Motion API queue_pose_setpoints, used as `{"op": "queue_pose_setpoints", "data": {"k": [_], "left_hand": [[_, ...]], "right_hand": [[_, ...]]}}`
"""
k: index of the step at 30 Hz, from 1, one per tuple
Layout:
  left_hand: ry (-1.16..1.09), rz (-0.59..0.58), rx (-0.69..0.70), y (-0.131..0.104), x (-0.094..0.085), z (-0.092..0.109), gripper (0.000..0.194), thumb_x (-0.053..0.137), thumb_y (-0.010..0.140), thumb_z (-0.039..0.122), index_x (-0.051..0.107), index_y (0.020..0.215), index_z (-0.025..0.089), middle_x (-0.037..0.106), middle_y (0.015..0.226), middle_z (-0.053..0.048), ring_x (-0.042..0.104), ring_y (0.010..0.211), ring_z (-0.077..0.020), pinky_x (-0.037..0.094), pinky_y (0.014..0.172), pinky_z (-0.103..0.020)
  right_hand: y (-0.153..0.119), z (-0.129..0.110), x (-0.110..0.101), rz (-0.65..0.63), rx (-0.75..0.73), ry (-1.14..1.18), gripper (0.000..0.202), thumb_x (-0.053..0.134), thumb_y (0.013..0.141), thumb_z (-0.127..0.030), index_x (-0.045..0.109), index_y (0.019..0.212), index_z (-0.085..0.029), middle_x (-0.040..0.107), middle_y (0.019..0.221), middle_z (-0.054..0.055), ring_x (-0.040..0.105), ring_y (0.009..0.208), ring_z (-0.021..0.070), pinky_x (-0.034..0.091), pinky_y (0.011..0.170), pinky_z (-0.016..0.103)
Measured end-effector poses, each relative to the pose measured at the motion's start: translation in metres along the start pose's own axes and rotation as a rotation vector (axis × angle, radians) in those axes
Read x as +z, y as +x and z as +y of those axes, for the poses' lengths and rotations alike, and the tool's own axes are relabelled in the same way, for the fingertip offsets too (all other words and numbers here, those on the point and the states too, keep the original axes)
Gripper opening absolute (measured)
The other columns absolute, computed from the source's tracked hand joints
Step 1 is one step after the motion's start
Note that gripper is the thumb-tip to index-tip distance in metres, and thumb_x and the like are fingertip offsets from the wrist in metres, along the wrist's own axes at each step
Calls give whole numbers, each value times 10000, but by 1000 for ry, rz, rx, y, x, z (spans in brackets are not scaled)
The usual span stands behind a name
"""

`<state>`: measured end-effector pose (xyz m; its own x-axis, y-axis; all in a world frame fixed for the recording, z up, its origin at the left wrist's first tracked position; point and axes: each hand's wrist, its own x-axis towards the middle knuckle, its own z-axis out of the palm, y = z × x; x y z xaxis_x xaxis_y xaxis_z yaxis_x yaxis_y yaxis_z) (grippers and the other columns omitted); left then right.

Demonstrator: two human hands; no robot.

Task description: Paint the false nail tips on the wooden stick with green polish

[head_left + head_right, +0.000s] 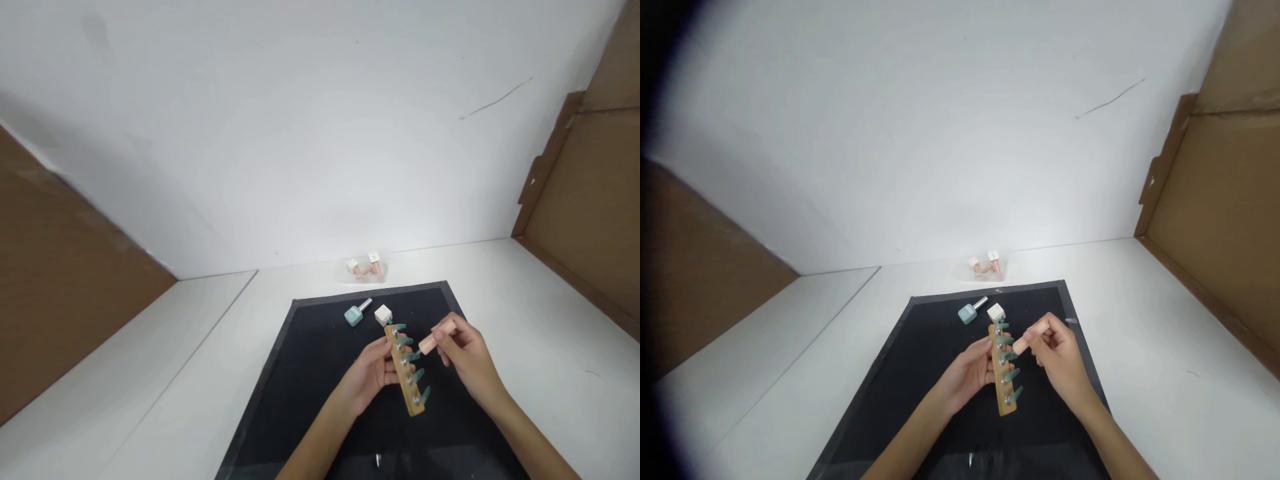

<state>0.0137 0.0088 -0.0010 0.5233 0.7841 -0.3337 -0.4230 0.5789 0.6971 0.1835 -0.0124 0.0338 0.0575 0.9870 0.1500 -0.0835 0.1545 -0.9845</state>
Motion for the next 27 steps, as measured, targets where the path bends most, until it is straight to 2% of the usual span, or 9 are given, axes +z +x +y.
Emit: {"op": "queue_pose_setpoints", "data": {"k": [6,12,18,22,27], "left_hand": [[-5,0,0,1,0,0,226,586,727,254,633,909,129,690,798,-52,661,677,-191,476,642,-286],[2,-3,1,1,0,0,229,586,727,256,635,911,130,688,811,-52,658,676,-186,472,645,-284],[-4,12,3,1,1,1,233,588,724,254,625,920,133,688,805,-56,658,670,-191,469,640,-292],[-6,24,2,0,2,2,232,594,718,257,625,912,135,688,795,-50,659,667,-189,470,640,-291],[-8,9,11,-1,3,3,242,592,718,257,626,923,133,689,798,-49,660,673,-188,473,640,-286]], "right_hand": [[0,-1,1,-18,45,18,362,634,668,-533,526,649,-188,470,464,-57,375,381,78,331,354,193],[2,3,1,-80,85,13,378,638,657,-542,544,675,-176,495,502,-45,395,384,77,328,352,198],[0,0,0,-51,10,-87,350,590,717,-519,535,622,-187,545,515,-16,398,407,97,331,373,221],[0,-2,0,-20,-38,-152,305,580,752,-449,550,602,-185,624,592,25,426,437,108,335,388,229],[-1,-3,0,24,-64,-221,279,565,778,-376,543,572,-189,650,600,41,467,479,130,371,425,241]]}}
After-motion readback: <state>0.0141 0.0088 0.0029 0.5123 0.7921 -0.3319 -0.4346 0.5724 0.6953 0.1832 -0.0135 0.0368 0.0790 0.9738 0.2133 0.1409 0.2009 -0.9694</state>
